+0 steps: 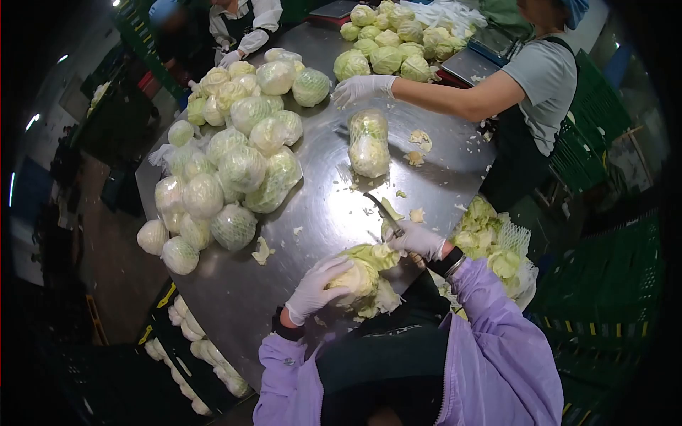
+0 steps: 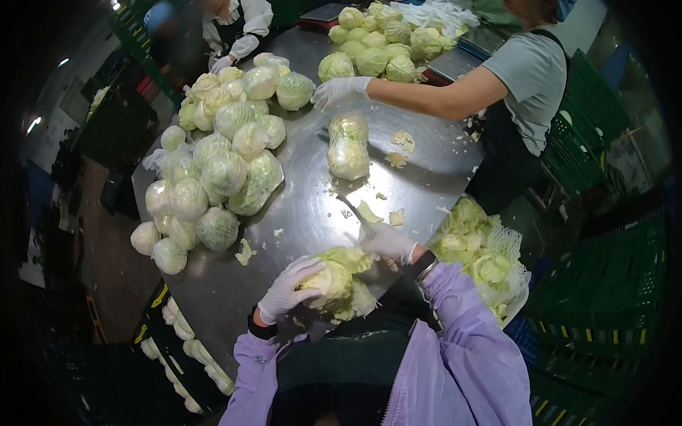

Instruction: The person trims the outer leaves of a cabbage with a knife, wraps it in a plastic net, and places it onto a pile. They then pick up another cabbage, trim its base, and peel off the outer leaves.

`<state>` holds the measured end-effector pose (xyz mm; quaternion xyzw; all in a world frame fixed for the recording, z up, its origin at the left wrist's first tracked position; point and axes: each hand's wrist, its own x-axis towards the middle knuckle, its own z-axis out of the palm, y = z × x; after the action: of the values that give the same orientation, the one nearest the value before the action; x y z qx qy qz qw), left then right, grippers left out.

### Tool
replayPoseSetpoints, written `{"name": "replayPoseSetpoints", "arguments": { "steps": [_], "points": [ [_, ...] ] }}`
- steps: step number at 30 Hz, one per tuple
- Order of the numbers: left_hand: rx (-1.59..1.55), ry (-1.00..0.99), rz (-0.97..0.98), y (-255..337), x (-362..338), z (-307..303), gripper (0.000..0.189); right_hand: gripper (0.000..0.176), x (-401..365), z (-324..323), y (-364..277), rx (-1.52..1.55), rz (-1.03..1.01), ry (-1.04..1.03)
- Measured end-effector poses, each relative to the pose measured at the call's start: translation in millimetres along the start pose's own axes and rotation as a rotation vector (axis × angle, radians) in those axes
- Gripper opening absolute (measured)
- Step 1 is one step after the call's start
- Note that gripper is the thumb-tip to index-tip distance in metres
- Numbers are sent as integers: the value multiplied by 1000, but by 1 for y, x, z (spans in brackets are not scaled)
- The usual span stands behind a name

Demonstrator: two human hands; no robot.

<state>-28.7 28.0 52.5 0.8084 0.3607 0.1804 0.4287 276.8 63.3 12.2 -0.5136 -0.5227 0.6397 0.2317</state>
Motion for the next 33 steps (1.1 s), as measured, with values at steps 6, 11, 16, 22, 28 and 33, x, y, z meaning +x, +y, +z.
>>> {"name": "replayPoseSetpoints", "arguments": {
  "steps": [6, 11, 16, 22, 28, 33],
  "points": [
    [-117, 78, -126, -29, -21, -20, 66, 19, 8, -16, 18, -117, 76, 79],
    [575, 285, -221, 15, -21, 17, 81, 22, 22, 14, 25, -196, -83, 198],
    [-22, 501, -287, -38, -83, 12, 84, 36, 14, 36, 0, -872, -308, 518],
    [-439, 636, -361, -49, -82, 8, 73, 47, 7, 142, -27, -47, -238, 81],
    [-1332, 861, -245, -74, -92, 4, 60, 37, 12, 93, 79, -342, -23, 138],
    [504, 533, -421, -59, -83, 45, 55, 28, -72, -27, 110, -548, -50, 521]
  ]
}}
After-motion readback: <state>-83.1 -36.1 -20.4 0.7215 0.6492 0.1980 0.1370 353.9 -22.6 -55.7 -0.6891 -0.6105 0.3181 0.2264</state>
